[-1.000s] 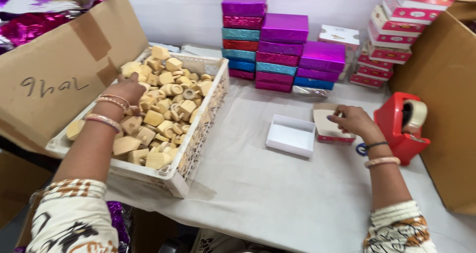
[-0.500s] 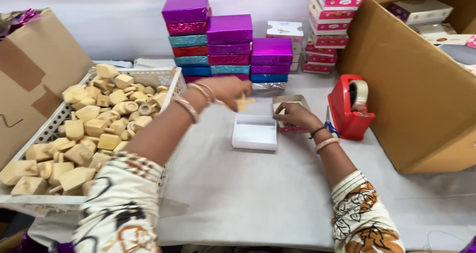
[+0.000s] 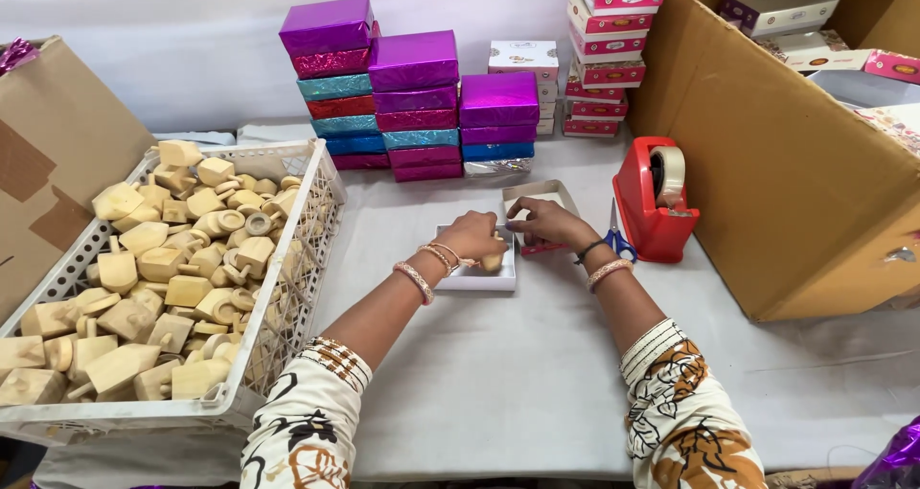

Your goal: The person places wooden items into a small white box, closes it, and then wraps the box in shiny metallic foil. They use a tape dispenser to secure the wrapping and place the finished package on a stack of other wrapped boxes.

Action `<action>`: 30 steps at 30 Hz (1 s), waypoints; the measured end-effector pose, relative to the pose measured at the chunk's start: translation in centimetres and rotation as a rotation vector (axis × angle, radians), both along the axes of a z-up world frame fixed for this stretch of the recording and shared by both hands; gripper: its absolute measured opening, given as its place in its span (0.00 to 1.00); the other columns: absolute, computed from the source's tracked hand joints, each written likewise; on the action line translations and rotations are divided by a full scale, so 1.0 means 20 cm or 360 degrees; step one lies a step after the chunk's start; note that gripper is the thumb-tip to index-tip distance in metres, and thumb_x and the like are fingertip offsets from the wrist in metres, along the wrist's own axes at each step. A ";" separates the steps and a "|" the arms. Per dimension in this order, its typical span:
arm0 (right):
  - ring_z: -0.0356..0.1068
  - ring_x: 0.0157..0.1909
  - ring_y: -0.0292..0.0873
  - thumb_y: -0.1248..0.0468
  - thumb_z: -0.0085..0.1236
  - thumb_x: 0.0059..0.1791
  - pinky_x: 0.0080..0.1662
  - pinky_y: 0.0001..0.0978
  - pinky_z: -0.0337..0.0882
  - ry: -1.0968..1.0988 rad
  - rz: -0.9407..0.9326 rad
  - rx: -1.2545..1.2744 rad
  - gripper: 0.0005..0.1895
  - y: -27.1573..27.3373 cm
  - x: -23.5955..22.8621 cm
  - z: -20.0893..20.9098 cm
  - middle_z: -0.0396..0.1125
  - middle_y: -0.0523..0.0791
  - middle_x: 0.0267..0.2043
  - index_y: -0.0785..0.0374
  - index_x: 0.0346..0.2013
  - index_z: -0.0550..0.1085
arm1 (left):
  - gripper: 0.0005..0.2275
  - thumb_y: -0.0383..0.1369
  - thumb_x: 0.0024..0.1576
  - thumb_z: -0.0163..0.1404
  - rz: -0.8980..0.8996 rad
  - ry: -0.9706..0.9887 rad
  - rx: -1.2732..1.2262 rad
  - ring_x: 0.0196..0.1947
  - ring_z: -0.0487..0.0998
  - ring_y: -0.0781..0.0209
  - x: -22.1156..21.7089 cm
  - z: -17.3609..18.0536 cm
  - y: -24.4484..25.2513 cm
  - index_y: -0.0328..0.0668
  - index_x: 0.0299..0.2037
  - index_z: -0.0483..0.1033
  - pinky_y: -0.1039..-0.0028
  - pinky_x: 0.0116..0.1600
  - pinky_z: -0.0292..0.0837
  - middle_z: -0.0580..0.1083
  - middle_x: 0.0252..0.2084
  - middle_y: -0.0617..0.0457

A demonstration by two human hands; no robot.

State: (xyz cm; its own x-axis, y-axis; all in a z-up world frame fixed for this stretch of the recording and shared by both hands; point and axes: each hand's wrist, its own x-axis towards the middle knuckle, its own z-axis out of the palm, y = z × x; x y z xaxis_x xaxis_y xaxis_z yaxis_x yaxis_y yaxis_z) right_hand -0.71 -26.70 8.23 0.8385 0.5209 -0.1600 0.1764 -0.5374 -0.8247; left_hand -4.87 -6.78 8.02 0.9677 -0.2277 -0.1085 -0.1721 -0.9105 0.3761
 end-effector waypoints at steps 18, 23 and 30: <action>0.71 0.36 0.37 0.57 0.60 0.49 0.35 0.32 0.74 0.0154 -0.0023 0.0198 0.22 0.00 0.04 -0.06 0.69 0.41 0.36 0.52 0.56 0.69 | 0.10 0.33 0.57 0.50 -0.0135 -0.0066 -0.0147 0.23 0.83 0.51 0.06 0.49 0.22 0.31 0.39 0.77 0.62 0.29 0.80 0.79 0.31 0.38; 0.69 0.35 0.34 0.58 0.57 0.51 0.34 0.28 0.70 0.0122 0.0074 0.0157 0.17 -0.01 0.06 -0.08 0.70 0.40 0.34 0.49 0.55 0.72 | 0.09 0.30 0.54 0.48 0.0066 -0.0501 0.0407 0.36 0.81 0.39 0.07 0.90 0.87 0.35 0.36 0.81 0.55 0.44 0.77 0.78 0.36 0.33; 0.64 0.29 0.33 0.57 0.53 0.54 0.28 0.26 0.61 0.0162 -0.0028 0.0104 0.14 0.00 0.03 -0.06 0.68 0.41 0.29 0.53 0.54 0.76 | 0.14 0.34 0.57 0.55 0.0946 0.0059 0.0773 0.58 0.75 0.41 -0.49 0.99 1.73 0.39 0.51 0.81 0.52 0.61 0.70 0.74 0.58 0.40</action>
State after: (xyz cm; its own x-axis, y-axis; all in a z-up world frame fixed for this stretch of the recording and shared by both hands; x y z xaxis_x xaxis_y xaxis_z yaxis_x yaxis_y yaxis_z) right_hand -0.13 -26.80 7.00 0.8287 0.5185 -0.2108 0.0812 -0.4841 -0.8712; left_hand -14.70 27.90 27.80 0.9062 0.4113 -0.0982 0.4031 -0.9104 -0.0937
